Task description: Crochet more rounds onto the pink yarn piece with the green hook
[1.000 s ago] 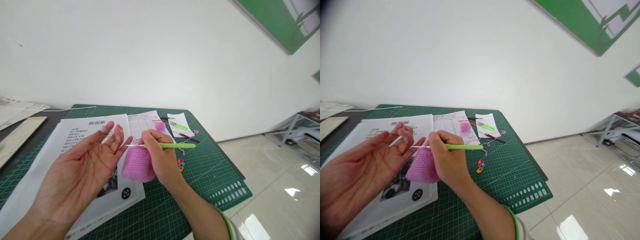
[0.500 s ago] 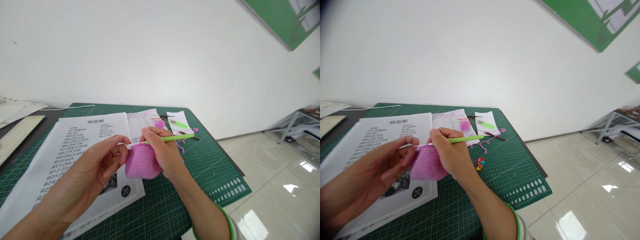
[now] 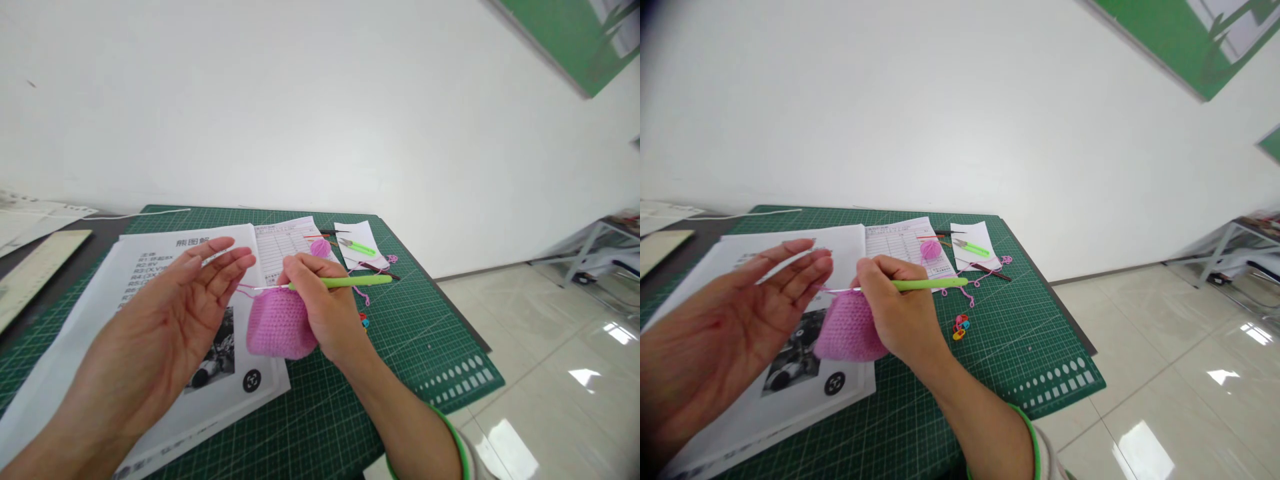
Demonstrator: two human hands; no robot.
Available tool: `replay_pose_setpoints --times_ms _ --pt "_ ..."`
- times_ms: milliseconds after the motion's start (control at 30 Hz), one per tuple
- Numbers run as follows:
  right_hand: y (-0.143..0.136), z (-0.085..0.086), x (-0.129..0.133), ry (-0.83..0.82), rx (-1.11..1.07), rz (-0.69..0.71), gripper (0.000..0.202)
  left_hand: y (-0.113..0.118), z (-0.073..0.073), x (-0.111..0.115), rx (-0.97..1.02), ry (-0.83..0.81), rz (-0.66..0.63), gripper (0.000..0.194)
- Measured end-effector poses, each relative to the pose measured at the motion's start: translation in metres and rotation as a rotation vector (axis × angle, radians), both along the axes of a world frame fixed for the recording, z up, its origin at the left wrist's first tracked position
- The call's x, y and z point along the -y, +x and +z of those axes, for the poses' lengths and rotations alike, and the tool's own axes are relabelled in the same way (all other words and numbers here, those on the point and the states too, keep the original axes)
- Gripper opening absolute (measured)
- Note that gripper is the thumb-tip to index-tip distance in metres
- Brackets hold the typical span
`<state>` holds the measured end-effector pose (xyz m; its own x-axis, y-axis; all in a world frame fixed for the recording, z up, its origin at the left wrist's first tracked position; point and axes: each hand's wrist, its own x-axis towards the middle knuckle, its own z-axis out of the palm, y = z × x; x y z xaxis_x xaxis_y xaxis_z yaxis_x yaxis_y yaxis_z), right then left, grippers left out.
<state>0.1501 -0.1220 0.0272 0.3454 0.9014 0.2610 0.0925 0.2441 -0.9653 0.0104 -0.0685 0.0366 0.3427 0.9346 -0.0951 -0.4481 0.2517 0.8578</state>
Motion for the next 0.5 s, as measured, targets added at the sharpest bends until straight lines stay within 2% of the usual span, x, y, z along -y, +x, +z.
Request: replay_pose_setpoints --times_ms 100,200,333,500 --pt "0.003 0.002 0.001 0.051 0.046 -0.107 0.034 0.001 -0.003 0.008 -0.158 0.168 -0.011 0.020" --pt "0.002 0.003 0.003 0.091 0.108 -0.170 0.034 -0.001 -0.007 0.010 -0.248 0.192 -0.077 0.015" --pt "-0.004 0.000 0.004 0.108 0.199 -0.187 0.036 -0.006 -0.011 0.006 -0.193 0.028 -0.158 0.004" --pt "-0.011 -0.002 0.005 0.106 0.306 -0.148 0.037 -0.002 -0.011 0.005 0.017 -0.195 -0.137 0.016"
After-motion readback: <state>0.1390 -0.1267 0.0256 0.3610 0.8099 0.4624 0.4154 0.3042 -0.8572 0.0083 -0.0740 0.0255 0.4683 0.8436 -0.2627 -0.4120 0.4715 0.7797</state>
